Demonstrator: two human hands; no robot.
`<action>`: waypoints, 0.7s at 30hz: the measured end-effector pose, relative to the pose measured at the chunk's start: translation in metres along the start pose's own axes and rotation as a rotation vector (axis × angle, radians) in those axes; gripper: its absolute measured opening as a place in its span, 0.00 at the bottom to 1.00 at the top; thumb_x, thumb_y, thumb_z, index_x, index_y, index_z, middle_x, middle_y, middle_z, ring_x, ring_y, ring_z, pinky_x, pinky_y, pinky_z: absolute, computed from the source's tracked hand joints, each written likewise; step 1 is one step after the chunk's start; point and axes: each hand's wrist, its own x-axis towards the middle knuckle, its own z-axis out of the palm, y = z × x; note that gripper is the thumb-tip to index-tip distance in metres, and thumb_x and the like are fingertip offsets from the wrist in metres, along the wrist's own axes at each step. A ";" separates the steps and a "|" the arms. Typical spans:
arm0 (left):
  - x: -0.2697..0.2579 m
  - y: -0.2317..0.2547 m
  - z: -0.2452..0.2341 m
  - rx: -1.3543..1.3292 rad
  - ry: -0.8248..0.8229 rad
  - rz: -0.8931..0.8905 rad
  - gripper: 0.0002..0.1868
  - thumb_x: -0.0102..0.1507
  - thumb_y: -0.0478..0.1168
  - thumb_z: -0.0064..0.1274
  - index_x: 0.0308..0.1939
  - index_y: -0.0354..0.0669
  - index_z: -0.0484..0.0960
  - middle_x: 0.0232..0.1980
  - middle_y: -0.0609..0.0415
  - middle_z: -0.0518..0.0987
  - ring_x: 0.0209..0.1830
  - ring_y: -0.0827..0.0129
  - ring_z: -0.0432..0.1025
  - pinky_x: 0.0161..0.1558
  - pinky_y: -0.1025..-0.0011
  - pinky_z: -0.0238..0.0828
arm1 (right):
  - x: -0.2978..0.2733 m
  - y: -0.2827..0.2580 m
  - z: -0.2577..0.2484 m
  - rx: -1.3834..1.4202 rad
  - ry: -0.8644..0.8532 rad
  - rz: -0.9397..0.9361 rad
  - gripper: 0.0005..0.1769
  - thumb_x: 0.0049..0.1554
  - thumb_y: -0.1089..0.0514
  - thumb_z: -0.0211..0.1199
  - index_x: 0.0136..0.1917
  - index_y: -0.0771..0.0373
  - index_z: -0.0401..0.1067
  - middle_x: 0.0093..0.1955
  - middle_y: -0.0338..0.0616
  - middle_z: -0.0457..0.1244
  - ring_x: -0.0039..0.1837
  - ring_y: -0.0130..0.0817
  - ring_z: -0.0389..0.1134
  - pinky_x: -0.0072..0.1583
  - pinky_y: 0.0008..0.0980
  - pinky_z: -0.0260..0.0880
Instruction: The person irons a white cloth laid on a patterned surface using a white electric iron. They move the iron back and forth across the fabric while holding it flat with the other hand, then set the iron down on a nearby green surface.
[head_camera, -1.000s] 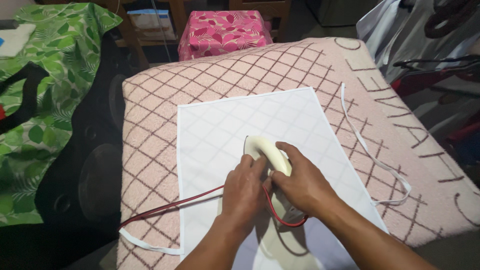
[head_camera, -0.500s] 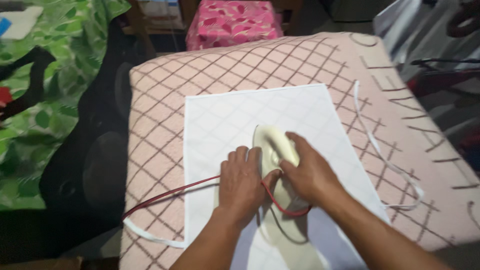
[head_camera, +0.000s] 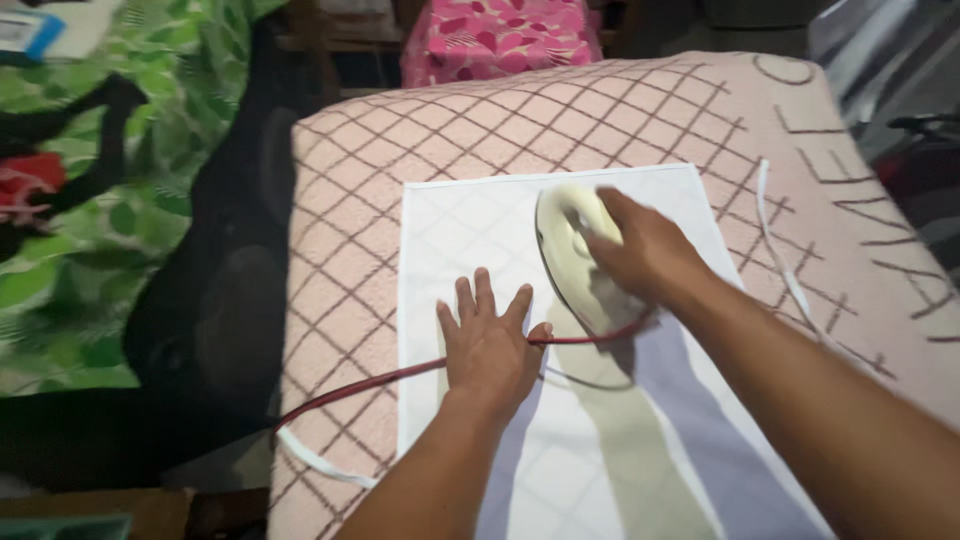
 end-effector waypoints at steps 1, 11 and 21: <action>0.002 0.004 0.001 0.005 -0.002 0.066 0.33 0.66 0.58 0.47 0.74 0.59 0.64 0.81 0.36 0.47 0.81 0.41 0.39 0.74 0.39 0.31 | -0.013 0.012 -0.005 0.019 -0.016 0.040 0.37 0.55 0.51 0.64 0.77 0.51 0.60 0.64 0.56 0.67 0.63 0.53 0.69 0.62 0.45 0.68; 0.019 0.065 -0.016 0.005 -0.311 0.196 0.42 0.58 0.58 0.58 0.76 0.62 0.62 0.83 0.39 0.41 0.83 0.42 0.32 0.76 0.39 0.29 | -0.037 0.063 -0.063 0.170 -0.022 0.377 0.38 0.54 0.59 0.62 0.77 0.44 0.65 0.53 0.53 0.73 0.49 0.41 0.75 0.52 0.41 0.74; 0.031 0.064 -0.007 0.046 -0.290 0.181 0.46 0.57 0.59 0.59 0.77 0.64 0.58 0.83 0.40 0.39 0.84 0.43 0.31 0.75 0.36 0.28 | 0.016 0.063 -0.038 0.058 -0.030 0.129 0.40 0.53 0.57 0.67 0.78 0.48 0.61 0.60 0.52 0.69 0.56 0.43 0.72 0.57 0.41 0.71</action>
